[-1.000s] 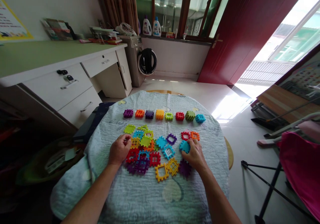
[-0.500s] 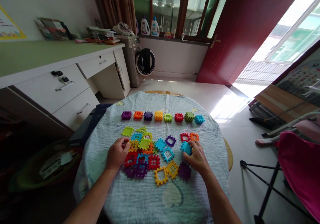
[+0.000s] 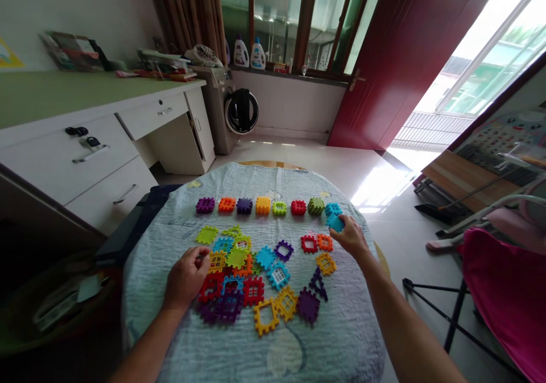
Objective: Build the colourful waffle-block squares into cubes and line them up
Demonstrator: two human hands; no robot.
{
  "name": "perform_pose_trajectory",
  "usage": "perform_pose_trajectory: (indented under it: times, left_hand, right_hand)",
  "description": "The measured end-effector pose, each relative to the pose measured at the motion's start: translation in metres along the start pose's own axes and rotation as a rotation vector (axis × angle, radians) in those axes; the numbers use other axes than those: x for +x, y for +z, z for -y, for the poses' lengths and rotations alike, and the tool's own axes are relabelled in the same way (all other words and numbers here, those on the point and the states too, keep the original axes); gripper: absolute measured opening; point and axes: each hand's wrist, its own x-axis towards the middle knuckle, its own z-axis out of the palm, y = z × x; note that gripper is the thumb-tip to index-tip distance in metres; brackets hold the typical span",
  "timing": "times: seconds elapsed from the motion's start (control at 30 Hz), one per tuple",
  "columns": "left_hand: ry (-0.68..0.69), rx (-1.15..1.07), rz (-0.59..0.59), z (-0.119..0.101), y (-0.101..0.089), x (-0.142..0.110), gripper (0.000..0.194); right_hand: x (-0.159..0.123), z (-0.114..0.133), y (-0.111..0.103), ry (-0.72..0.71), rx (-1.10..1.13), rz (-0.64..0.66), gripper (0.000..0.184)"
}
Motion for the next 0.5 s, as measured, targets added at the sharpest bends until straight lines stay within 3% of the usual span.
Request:
perform_pose_trajectory:
  times: [0.1, 0.23, 0.5]
  left_hand:
    - [0.001, 0.003, -0.003, 0.001, 0.000, 0.000, 0.023]
    - [0.011, 0.009, -0.005, 0.002, 0.000, 0.000, 0.023]
    - [0.044, 0.011, -0.004, 0.004, 0.002, 0.000, 0.022]
  right_hand:
    - [0.041, -0.016, -0.007, -0.012, -0.069, 0.049, 0.052]
    - [0.081, -0.031, -0.014, -0.089, -0.172, 0.262, 0.059]
    - [0.112, -0.038, -0.012, -0.137, -0.214, 0.402, 0.065]
